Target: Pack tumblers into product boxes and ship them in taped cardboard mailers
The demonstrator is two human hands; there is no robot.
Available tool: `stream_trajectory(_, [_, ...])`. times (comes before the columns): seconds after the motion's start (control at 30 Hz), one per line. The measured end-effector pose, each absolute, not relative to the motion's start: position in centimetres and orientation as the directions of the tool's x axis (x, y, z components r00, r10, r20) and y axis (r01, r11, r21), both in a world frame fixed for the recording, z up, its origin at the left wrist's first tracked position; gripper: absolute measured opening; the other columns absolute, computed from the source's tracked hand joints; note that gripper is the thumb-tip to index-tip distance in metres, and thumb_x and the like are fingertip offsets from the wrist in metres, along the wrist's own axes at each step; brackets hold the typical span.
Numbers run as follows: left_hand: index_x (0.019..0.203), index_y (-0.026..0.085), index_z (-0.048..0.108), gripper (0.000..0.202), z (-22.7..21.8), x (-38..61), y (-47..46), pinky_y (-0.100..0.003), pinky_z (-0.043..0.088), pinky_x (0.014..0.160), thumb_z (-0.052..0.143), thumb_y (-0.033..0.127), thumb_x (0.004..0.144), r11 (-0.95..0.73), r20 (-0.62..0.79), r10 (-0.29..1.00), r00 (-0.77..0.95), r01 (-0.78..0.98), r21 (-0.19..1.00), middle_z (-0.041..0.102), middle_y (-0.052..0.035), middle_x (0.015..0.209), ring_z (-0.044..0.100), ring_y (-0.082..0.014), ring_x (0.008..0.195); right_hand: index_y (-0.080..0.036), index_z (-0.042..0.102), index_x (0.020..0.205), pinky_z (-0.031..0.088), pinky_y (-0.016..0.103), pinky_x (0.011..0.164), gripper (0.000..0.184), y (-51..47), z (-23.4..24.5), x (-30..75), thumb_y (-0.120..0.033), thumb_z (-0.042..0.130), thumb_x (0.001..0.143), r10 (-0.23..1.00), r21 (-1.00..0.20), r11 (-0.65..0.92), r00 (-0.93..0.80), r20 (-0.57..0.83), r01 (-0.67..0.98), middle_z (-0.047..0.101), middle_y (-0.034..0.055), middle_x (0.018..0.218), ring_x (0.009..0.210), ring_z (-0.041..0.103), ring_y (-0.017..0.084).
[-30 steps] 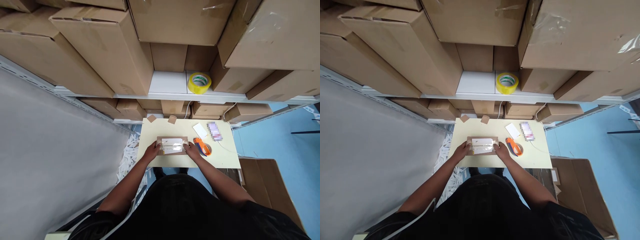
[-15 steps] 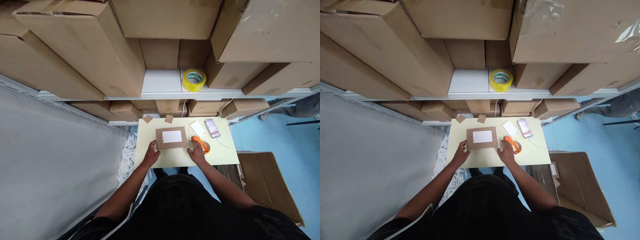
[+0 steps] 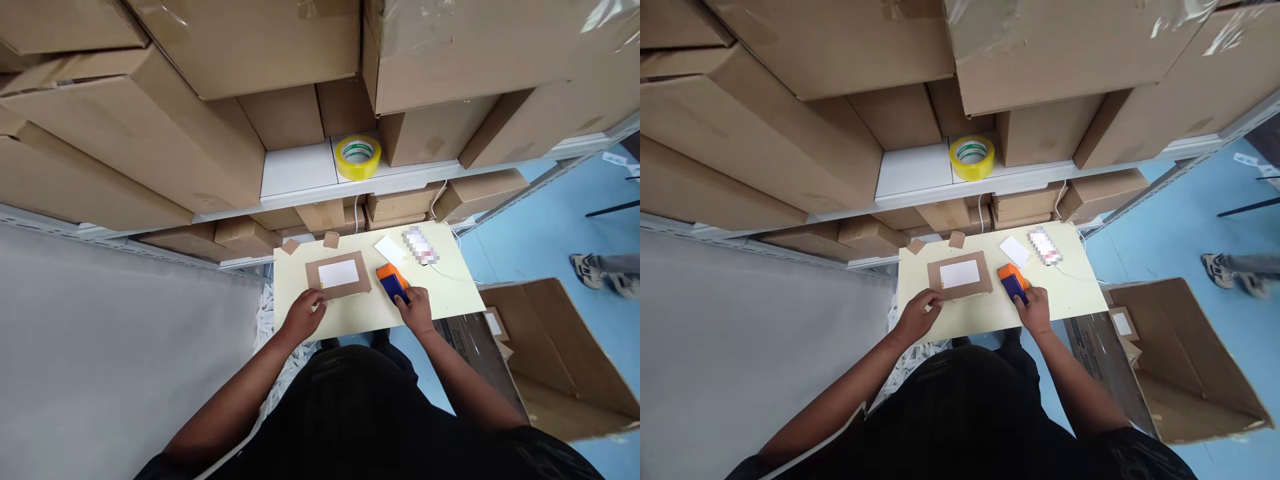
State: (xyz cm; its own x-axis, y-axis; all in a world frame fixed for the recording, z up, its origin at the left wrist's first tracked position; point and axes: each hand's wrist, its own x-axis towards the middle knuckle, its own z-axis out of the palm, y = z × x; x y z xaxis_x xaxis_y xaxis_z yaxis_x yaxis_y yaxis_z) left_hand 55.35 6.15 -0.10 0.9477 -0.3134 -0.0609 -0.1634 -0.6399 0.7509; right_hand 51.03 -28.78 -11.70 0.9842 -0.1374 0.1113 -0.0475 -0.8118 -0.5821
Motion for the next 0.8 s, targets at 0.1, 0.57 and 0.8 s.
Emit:
stream_trajectory(0.1, [0.104,0.023,0.072,0.024,0.6,58.1,3.5,-0.035,0.054,0.089,0.061,0.04,0.092,-0.602,-0.175,-0.39,0.904,-0.106,0.791,0.069,-0.007,0.107,0.066,-0.0224,0.096,-0.023,0.069,0.091,0.048,0.047,0.093,0.023,-27.0,-7.9,48.9,-0.043,0.058,0.092,-0.111,-0.725,-0.689,0.989,0.097,-0.006,0.068,0.0108,0.093,0.101,0.056,0.031])
stream_trajectory(0.57, [0.086,0.018,0.07,0.024,-1.1,58.2,-1.1,-0.03,0.051,0.064,0.059,0.04,0.088,-0.392,-0.474,-0.459,0.752,0.307,0.867,0.07,-0.0025,0.074,0.063,-0.0164,0.064,-0.024,0.053,0.067,0.043,0.036,0.077,0.037,-19.6,-3.3,44.8,-0.051,0.052,0.093,-0.395,-0.778,-0.559,0.917,-0.057,-0.288,0.06,0.0053,0.072,0.081,0.055,0.024])
stream_trajectory(0.8, [0.083,0.02,0.074,0.026,-1.7,63.4,-6.8,-0.031,0.049,0.073,0.06,0.041,0.089,-0.699,-0.343,-0.483,0.806,-0.119,0.705,0.076,-0.0058,0.084,0.068,-0.0226,0.081,-0.025,0.038,0.055,0.032,0.029,0.057,0.057,-23.5,-8.6,44.6,-0.068,0.049,0.091,-0.5,-0.841,-0.218,0.797,-0.339,-0.495,0.042,-0.0021,0.051,0.057,0.042,0.016])
